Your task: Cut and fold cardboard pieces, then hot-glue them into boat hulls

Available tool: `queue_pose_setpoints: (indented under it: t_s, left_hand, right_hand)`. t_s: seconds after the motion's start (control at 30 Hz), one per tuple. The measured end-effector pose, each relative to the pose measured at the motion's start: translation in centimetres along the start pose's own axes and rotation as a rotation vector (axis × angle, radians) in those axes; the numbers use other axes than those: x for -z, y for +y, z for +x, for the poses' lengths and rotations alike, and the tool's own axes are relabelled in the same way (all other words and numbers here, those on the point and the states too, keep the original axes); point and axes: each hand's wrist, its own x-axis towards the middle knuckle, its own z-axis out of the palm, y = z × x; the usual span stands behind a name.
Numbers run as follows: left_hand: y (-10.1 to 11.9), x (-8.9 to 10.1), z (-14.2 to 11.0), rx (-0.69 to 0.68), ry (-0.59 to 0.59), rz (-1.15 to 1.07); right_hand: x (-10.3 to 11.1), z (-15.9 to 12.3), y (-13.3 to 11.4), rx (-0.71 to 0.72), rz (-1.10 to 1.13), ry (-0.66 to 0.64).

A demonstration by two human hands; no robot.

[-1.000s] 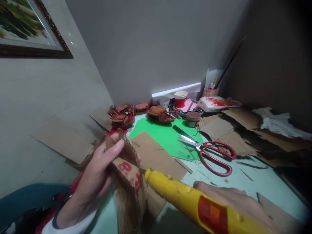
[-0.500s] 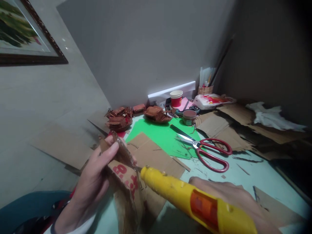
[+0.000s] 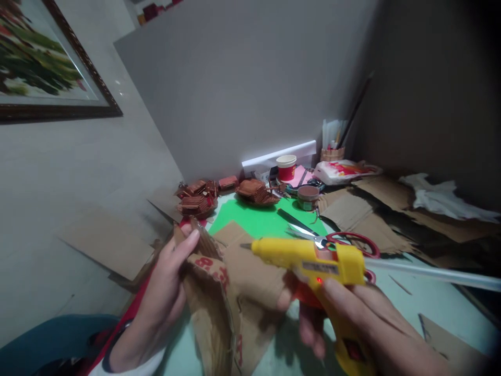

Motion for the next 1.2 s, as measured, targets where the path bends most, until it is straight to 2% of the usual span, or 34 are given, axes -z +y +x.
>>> queue_pose_setpoints:
  t_s: [0.07, 0.13, 0.23, 0.27, 0.4, 0.47, 0.53, 0.63, 0.73, 0.8, 0.9, 1.0, 1.13, 1.2]
  left_hand:
    - [-0.4, 0.2, 0.5, 0.019, 0.001, -0.026]
    - [-0.8, 0.3, 0.9, 0.045, 0.008, -0.063]
    - [-1.1, 0.2, 1.2, 0.094, 0.009, -0.101]
    - [-1.2, 0.1, 1.2, 0.109, 0.006, -0.107]
    - [-1.5, 0.1, 1.1, 0.146, 0.005, -0.112]
    - [-1.8, 0.2, 1.1, 0.155, 0.006, -0.109]
    - [-2.0, 0.3, 1.1, 0.162, -0.002, -0.105]
    - [-2.5, 0.0, 0.9, 0.156, -0.02, -0.101]
    - [-3.1, -0.8, 0.2, 0.154, -0.045, -0.098]
    - [-3.5, -1.3, -0.4, 0.168, -0.075, -0.087]
    - [-4.0, -1.9, -1.4, 0.211, -0.121, -0.066]
    - [-4.4, -2.3, -2.3, 0.254, -0.139, -0.062]
    - [-5.0, -2.3, -2.7, 0.17, -0.185, 0.078]
    - [-5.3, -2.2, -2.8, 0.119, -0.155, 0.2]
  right_hand:
    - [-0.1, 1.7, -0.7, -0.123, 0.227, -0.056]
    - [-0.1, 2.8, -0.6, -0.196, 0.321, -0.035]
    - [0.1, 3.6, 0.5, -0.246, 0.247, -0.035]
    - [0.3, 3.6, 0.9, -0.238, 0.138, -0.025]
    - [1.6, 3.4, 2.1, -0.051, -0.557, 0.151]
    - [1.9, 3.3, 2.1, -0.026, -0.734, 0.201]
    - [1.5, 3.3, 1.6, -0.051, -0.812, 0.209]
    - [-0.4, 3.1, -0.1, -0.002, -0.876, 0.205]
    - [-2.9, 2.8, -1.5, 0.321, -0.897, 0.164]
    - [-4.2, 2.6, -1.6, 0.454, -0.958, 0.159]
    - [-5.2, 2.6, -1.0, 0.45, -0.985, 0.148]
    - [-5.2, 2.7, -0.5, 0.414, -0.959, 0.165]
    - [-4.4, 2.7, -0.1, 0.45, -0.906, 0.221]
    - [-4.0, 2.8, 0.0, 0.497, -0.858, 0.242]
